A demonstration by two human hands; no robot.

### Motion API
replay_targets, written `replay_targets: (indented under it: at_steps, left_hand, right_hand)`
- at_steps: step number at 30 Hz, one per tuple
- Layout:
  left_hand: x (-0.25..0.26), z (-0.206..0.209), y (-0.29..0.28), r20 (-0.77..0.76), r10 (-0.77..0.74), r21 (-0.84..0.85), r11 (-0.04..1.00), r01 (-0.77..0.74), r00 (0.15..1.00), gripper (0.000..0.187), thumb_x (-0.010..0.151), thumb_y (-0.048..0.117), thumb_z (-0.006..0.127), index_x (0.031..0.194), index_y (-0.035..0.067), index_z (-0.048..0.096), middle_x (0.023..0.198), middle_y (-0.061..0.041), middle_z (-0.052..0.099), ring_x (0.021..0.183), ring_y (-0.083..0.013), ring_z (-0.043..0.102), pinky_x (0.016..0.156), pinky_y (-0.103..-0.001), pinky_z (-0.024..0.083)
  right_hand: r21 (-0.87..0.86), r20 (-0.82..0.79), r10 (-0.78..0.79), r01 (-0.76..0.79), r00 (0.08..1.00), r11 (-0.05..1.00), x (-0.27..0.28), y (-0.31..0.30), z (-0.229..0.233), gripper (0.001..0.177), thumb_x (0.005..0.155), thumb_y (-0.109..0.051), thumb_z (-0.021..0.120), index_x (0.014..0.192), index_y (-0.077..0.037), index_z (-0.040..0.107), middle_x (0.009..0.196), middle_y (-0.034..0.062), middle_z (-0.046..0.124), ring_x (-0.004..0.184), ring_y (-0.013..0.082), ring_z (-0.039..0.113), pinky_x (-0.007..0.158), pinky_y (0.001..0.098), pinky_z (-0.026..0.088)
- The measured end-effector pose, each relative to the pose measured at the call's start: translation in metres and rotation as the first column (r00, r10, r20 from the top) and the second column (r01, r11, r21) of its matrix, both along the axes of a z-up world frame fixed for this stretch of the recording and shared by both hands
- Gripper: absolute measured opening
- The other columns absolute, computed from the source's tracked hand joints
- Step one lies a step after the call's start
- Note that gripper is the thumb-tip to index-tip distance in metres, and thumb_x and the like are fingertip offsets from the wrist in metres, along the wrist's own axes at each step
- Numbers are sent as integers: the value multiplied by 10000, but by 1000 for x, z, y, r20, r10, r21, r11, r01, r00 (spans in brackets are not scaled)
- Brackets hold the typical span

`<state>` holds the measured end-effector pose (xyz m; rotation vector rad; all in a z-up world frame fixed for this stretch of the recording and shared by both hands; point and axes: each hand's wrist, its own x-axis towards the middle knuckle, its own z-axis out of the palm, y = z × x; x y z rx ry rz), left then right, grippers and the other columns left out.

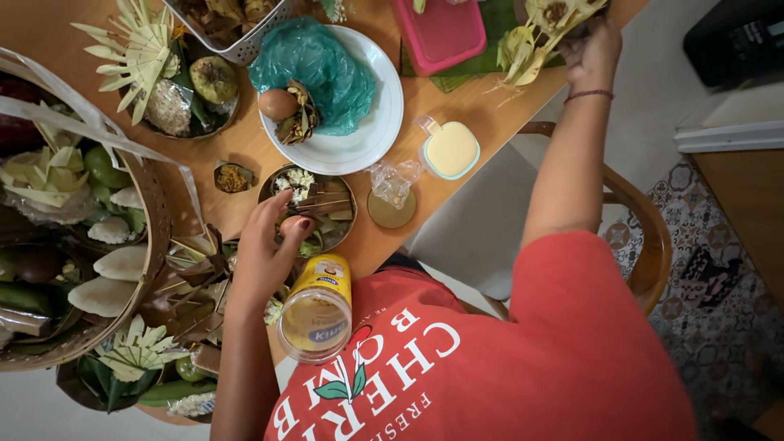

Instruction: The person arranges food items and decorative elements into a woven offering basket. They place wrapped items and eggs into the basket, add folded palm leaves and flowers, shape small rice balls, and crack eggs into a small container, then place the shells into the arrangement.

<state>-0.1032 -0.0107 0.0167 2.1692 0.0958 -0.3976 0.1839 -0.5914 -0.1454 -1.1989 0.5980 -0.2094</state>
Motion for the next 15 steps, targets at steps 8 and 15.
replay_targets:
  at_steps: [8, 15]
  left_hand:
    - [5, -4, -5, -43, 2, -8, 1000, -3, 999, 496, 982, 222, 577, 1446, 55, 519, 1429, -148, 572, 1302, -306, 560, 1040, -450, 449]
    - [11, -3, -9, -86, 7, -28, 1000, -9, 996, 500, 984, 219, 569, 1451, 55, 499, 1444, -155, 554, 1067, -245, 702, 937, -418, 514]
  right_hand:
    - [-260, -333, -19, -72, 943, 963, 4, 4, -37, 222, 952, -188, 367, 1004, -186, 583, 867, 43, 722, 648, 192, 719, 539, 333, 639]
    - [-857, -452, -48, -419, 891, 299, 26, -25, -51, 328, 1023, -311, 438, 736, -165, 377, 698, 65, 360, 686, 215, 331, 593, 507, 271]
